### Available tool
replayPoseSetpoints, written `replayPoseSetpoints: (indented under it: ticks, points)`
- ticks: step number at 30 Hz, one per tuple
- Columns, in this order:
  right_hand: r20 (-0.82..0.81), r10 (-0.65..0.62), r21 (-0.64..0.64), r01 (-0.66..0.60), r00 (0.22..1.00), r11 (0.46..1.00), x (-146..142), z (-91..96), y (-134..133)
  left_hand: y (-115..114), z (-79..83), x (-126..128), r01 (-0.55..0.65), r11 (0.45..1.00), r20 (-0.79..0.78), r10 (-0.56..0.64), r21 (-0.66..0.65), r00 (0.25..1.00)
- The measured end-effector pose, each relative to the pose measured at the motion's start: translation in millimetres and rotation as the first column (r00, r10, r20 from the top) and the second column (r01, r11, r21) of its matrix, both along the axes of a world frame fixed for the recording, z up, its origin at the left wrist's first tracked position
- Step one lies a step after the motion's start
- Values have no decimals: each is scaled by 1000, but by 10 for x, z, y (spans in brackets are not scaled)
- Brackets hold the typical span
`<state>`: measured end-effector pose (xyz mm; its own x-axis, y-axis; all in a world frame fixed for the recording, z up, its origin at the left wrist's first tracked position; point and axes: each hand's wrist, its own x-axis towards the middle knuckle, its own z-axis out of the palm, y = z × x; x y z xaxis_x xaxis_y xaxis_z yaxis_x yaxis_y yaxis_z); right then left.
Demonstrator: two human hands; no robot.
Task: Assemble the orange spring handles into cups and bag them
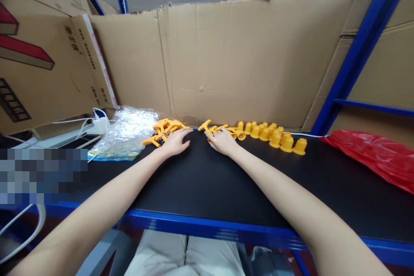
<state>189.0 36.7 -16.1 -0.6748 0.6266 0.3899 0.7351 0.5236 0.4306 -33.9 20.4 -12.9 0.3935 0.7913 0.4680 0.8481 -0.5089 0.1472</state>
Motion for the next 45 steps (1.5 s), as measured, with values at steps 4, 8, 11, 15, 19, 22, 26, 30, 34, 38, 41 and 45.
replayPoseSetpoints:
  ticks: [4,8,11,15,19,22,26,30,34,38,41,45]
  points:
    - [-147,-27,-49,20,989,999,106,-85,118,-5,0,3,4,1000,-6,-4,-10,1000]
    - [-273,-33,-143,-7,961,990,213,-156,205,-7,-4,5,4,1000,-7,-4,-17,1000]
    - [-330,-31,-189,-34,943,981,252,-185,245,-10,-6,8,5,1000,-6,-5,-18,1000]
    - [-371,-92,-200,17,924,980,196,-205,259,-7,-9,10,9,1000,-12,-9,-19,1000]
    - [-378,-194,-212,119,905,970,61,-206,251,-2,-11,8,17,1000,-15,-17,-26,1000]
    - [-385,-206,-215,130,899,968,-17,-205,247,-4,-15,7,17,999,-13,-17,-27,1000]
    - [-407,-225,-237,135,885,962,-45,-221,245,1,-17,1,14,1000,-17,-14,-27,1000]
    - [-408,-282,-256,188,868,948,-19,-238,233,56,-29,-47,-48,999,-26,48,-10,999]
    - [-401,-278,-268,178,873,947,9,-227,188,152,-63,-127,-187,982,-30,187,4,982]
    - [-384,-262,-256,170,885,951,41,-129,140,204,-88,-169,-200,980,-49,200,0,979]
    - [-402,-291,-221,216,868,951,137,32,143,200,-82,-172,-203,979,-66,204,26,977]
    - [-429,-389,-190,340,815,921,437,254,178,179,-59,-162,-307,949,-75,312,70,947]
